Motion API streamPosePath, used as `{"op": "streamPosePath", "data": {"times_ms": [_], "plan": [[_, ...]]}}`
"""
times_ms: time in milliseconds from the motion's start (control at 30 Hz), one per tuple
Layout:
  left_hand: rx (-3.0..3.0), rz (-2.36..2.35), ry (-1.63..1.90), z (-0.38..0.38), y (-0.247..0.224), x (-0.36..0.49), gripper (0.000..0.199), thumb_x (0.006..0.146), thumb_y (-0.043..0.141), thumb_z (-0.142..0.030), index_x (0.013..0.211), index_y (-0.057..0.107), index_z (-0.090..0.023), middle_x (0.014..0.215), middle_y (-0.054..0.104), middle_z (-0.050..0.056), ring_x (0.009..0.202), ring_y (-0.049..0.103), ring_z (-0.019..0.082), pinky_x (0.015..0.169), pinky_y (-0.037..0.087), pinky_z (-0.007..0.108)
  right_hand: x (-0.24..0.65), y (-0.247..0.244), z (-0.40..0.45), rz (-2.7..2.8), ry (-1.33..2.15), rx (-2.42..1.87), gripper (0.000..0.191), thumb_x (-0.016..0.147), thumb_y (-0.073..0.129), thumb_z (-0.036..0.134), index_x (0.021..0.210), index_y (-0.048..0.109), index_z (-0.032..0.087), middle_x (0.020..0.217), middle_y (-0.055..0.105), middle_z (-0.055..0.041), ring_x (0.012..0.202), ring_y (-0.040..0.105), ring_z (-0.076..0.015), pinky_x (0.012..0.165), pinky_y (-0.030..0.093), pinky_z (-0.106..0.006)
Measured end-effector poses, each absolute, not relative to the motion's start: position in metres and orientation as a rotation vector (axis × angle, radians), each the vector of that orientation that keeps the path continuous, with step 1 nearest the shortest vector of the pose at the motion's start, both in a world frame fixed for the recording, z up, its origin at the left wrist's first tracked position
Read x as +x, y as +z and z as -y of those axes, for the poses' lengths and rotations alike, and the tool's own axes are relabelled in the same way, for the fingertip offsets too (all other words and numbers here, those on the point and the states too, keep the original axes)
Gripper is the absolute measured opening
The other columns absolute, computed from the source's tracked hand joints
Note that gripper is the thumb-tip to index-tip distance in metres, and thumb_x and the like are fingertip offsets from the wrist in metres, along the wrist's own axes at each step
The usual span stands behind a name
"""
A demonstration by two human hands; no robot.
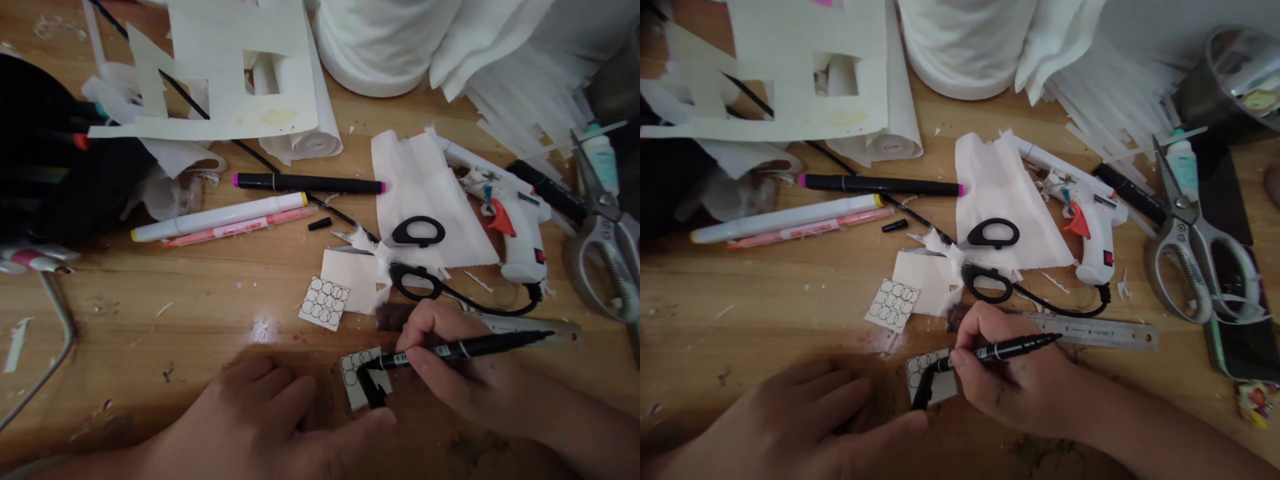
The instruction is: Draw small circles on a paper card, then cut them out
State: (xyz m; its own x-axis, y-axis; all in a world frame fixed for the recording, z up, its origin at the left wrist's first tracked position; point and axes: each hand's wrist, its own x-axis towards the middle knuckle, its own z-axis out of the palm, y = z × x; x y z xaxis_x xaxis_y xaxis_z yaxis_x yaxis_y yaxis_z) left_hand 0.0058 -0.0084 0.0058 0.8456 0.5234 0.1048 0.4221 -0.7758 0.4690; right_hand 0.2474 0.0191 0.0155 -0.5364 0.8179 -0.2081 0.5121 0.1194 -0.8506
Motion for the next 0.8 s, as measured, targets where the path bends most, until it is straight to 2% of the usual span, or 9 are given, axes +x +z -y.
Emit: {"op": "streamPosePath", "data": {"times_ms": [300,467,600,800], "plan": [[2.556,-0.686,0.334,0.0057,0.0076,0.0069,0.039,0.095,0.022,-0.023,0.131,0.038,-0.027,0.054,0.051,-0.002,0.040,0.045,0.013,0.042,0.034,0.025,0.2459,0.0183,-0.0228,2.093,1.372,-1.281,0.009,0.082,0.044,0.018,0.073,0.043,0.020,0.053,0.049,0.0044,0.046,0.044,-0.0082,0.039,0.035,-0.017],[2.555,-0.712,0.237,0.0062,0.0119,0.0063,0.042,0.093,0.026,-0.016,0.131,0.035,-0.029,0.058,0.054,-0.002,0.044,0.048,0.014,0.045,0.039,0.027,0.2456,0.0192,-0.0226,2.114,1.334,-1.294,0.009,0.081,0.043,0.017,0.072,0.043,0.020,0.052,0.048,0.0043,0.045,0.043,-0.0081,0.039,0.035,-0.018],[2.555,-0.696,0.274,0.0070,0.0110,0.0053,0.046,0.090,0.027,-0.011,0.132,0.034,-0.029,0.058,0.053,-0.003,0.043,0.047,0.014,0.045,0.037,0.026,0.2484,0.0184,-0.0198,2.115,1.329,-1.287,0.010,0.083,0.043,0.019,0.073,0.042,0.021,0.053,0.049,0.0037,0.047,0.045,-0.0092,0.039,0.034,-0.018],[2.536,-0.666,0.211,0.0074,0.0092,0.0035,0.056,0.086,0.034,-0.006,0.137,0.026,-0.028,0.066,0.056,-0.002,0.051,0.050,0.014,0.056,0.044,0.029,0.2485,0.0165,-0.0194,2.095,1.341,-1.280,0.010,0.083,0.042,0.019,0.073,0.041,0.021,0.054,0.048,0.0042,0.048,0.044,-0.0090,0.040,0.035,-0.018]]}}
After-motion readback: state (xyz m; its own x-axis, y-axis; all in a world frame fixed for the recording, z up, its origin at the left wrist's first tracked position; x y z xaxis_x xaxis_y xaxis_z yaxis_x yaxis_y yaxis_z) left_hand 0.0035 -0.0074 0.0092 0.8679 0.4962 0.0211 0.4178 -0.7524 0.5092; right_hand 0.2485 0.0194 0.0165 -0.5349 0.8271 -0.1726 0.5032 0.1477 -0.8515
